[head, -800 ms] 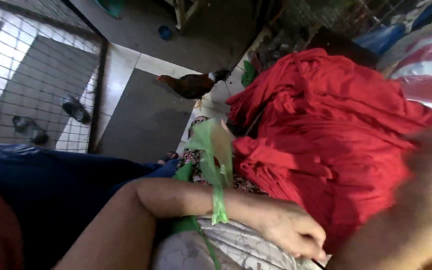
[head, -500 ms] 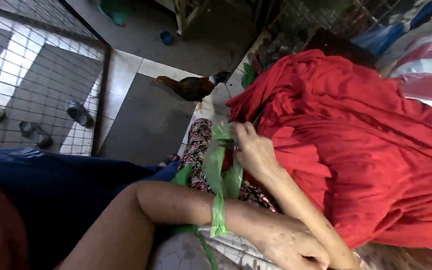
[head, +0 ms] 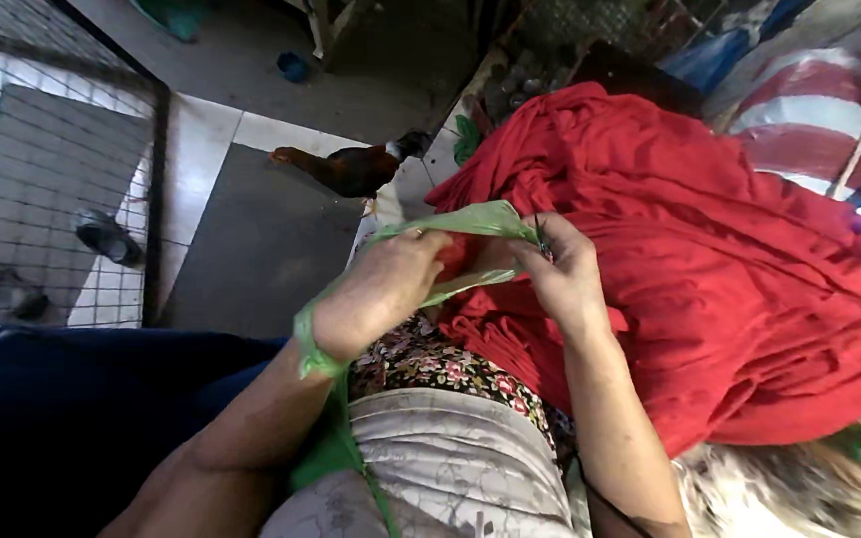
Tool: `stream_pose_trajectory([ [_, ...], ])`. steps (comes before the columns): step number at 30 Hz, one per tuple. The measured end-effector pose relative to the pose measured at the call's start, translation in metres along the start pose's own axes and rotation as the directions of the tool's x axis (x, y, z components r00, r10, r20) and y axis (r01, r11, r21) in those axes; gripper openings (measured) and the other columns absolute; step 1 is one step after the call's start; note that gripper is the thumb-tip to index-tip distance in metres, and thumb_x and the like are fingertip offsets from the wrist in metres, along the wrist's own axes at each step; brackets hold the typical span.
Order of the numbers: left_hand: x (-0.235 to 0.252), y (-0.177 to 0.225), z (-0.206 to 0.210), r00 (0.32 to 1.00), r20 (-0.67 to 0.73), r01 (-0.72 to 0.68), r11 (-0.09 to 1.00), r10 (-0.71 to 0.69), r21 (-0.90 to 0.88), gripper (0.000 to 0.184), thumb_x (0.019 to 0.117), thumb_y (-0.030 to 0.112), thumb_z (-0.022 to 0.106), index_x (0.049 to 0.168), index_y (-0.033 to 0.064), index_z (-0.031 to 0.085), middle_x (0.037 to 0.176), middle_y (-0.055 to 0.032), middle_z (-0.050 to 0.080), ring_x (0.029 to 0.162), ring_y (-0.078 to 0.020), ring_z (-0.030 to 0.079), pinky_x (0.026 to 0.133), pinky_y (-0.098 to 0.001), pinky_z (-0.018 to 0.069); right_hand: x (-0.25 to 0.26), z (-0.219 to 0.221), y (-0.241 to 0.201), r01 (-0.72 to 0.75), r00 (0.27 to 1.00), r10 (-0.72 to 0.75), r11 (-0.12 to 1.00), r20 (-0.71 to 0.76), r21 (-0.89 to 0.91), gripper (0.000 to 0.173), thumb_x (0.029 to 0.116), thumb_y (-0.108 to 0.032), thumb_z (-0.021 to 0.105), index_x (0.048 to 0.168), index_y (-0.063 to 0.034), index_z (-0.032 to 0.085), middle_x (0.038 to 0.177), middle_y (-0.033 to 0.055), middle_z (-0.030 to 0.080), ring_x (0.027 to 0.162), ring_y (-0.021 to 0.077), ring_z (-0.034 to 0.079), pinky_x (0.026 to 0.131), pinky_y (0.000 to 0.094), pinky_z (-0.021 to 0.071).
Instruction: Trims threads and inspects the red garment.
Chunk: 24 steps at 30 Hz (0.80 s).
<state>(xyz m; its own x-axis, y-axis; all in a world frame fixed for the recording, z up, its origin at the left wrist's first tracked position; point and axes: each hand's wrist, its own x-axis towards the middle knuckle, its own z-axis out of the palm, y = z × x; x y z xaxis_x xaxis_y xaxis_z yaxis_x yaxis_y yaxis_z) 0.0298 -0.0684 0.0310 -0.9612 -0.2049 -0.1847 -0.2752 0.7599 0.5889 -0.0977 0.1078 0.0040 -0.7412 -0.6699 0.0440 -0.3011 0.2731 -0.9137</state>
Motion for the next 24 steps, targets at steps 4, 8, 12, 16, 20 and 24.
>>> stream_pose_trajectory([
  [4,-0.008,-0.011,-0.023,0.995,-0.085,0.05,0.999,-0.049,-0.001,0.024,0.1027,0.014,0.061,0.122,0.0011,0.066,0.129,-0.0255,0.06,0.111,-0.0444,0.063,0.092,-0.0621,0.0516,0.007,-0.028,0.0,0.081,0.993,-0.084,0.996,0.084,0.041,0.036,0.0955,-0.009,0.065,0.129,0.0022,0.059,0.117,0.0078,0.067,0.105,0.0078,0.065,0.091,0.0253,0.0561],
  [8,-0.007,-0.022,-0.021,0.984,-0.175,-0.055,0.994,0.038,-0.093,0.013,0.0978,0.016,0.068,0.097,0.0034,0.07,0.108,-0.0164,0.065,0.089,-0.0292,0.065,0.078,-0.0494,0.0554,-0.006,-0.061,0.011,0.009,0.993,-0.015,0.998,-0.117,-0.055,0.01,0.0987,-0.008,0.059,0.106,-0.0049,0.065,0.092,-0.0051,0.067,0.075,-0.0049,0.059,0.067,0.0139,0.0493],
  [12,0.01,-0.021,0.005,0.981,-0.144,-0.149,0.978,0.128,-0.146,0.018,0.1009,0.017,0.061,0.099,0.0043,0.074,0.104,-0.0136,0.068,0.091,-0.0268,0.065,0.081,-0.0483,0.0537,-0.04,-0.06,0.025,-0.034,0.998,0.04,0.987,0.038,-0.156,0.01,0.0939,-0.004,0.065,0.102,0.0001,0.068,0.09,0.0035,0.069,0.073,0.003,0.062,0.067,0.0213,0.0532],
  [16,0.024,-0.017,0.04,0.982,0.154,-0.085,0.986,0.108,-0.146,0.021,0.0978,0.022,0.069,0.095,0.0016,0.075,0.09,-0.0155,0.072,0.086,-0.033,0.07,0.085,-0.0602,0.0526,-0.062,-0.04,0.043,0.006,0.978,0.039,0.978,0.206,-0.21,0.007,0.092,-0.006,0.069,0.096,-0.0019,0.073,0.089,0.0045,0.072,0.079,0.0054,0.067,0.075,0.0248,0.0569],
  [20,0.035,-0.021,0.07,0.985,0.091,-0.117,0.956,0.146,-0.268,0.02,0.0989,0.018,0.065,0.096,0.0002,0.073,0.09,-0.0158,0.071,0.091,-0.032,0.069,0.099,-0.0698,0.0397,-0.07,-0.035,0.051,0.081,0.995,-0.058,0.948,0.084,-0.309,0.017,0.0925,0.001,0.063,0.104,-0.0001,0.075,0.105,0.0119,0.074,0.094,0.0168,0.072,0.085,0.0338,0.0592],
  [24,0.042,-0.02,0.061,0.996,-0.058,-0.086,0.895,0.068,-0.438,0.021,0.1025,0.023,0.059,0.098,0.0056,0.071,0.085,-0.0042,0.068,0.079,-0.0127,0.064,0.077,-0.0413,0.0529,-0.069,-0.043,0.052,0.097,0.982,-0.133,0.965,-0.137,-0.243,0.012,0.0919,0.0,0.065,0.102,0.003,0.072,0.109,0.0126,0.071,0.099,0.0106,0.068,0.086,0.0229,0.0559],
])
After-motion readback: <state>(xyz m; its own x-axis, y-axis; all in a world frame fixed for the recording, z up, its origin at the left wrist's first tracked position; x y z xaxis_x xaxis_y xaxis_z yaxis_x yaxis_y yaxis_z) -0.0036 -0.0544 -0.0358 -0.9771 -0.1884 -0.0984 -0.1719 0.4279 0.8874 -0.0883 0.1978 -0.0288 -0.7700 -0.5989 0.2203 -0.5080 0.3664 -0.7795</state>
